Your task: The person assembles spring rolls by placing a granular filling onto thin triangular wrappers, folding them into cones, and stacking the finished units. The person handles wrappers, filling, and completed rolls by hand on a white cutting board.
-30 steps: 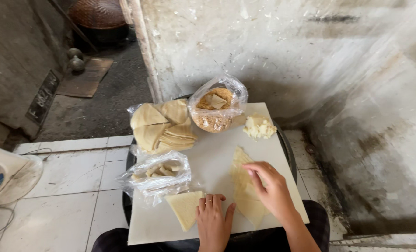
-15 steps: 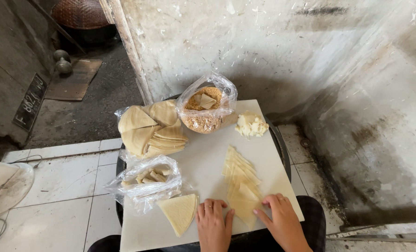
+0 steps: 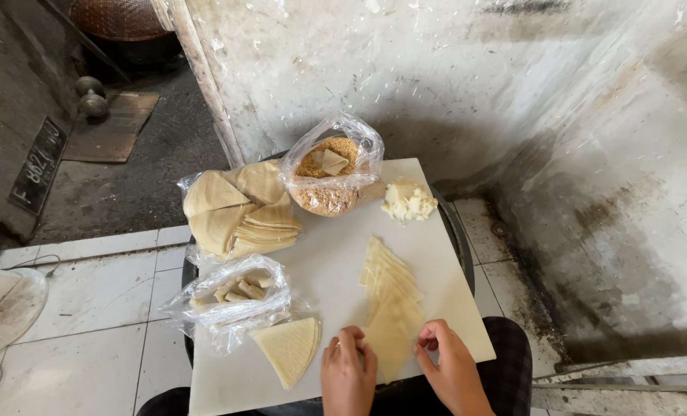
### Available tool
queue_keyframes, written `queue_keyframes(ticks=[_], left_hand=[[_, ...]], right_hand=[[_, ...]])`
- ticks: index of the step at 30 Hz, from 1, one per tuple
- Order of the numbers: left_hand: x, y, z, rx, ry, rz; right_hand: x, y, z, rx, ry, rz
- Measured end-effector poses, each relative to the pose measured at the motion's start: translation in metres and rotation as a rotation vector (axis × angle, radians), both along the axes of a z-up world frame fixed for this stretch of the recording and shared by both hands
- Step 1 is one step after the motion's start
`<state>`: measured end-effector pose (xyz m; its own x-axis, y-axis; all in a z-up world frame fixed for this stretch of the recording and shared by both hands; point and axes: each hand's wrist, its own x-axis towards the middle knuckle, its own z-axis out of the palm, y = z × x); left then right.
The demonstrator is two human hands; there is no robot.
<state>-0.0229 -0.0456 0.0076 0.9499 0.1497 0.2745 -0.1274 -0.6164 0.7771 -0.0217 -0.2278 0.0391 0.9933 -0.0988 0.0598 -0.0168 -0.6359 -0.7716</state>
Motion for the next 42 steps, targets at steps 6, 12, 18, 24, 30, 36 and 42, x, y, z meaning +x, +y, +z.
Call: queue_keyframes(ticks=[6, 12, 18, 24, 30, 36, 42], left_hand=[[-0.005, 0.033, -0.010, 0.012, -0.026, 0.068], [-0.009, 0.036, -0.019, 0.020, 0.003, 0.140], [-0.012, 0.041, -0.024, 0.081, -0.028, 0.219], [-0.016, 0.040, -0.022, 0.104, -0.090, 0.196], [-0.004, 0.041, 0.010, -0.111, -0.017, 0.134], [0.040, 0.040, 0.062, -0.144, -0.298, 0.097], [0.062, 0.044, 0.057, 0.136, -0.107, 0.138]], right_hand=[[0.001, 0.007, 0.006, -0.099, -0.045, 0.041], [0.001, 0.013, 0.005, -0.152, -0.275, 0.096], [-0.007, 0.031, -0.001, -0.175, -0.296, 0.194], [-0.006, 0.061, 0.003, -0.360, -0.257, 0.226], [0.005, 0.072, 0.024, -0.061, -0.226, 0.254], [0.059, 0.080, 0.044, 0.089, -0.620, 0.202], [0.081, 0.082, 0.045, -0.232, -0.370, 0.238]])
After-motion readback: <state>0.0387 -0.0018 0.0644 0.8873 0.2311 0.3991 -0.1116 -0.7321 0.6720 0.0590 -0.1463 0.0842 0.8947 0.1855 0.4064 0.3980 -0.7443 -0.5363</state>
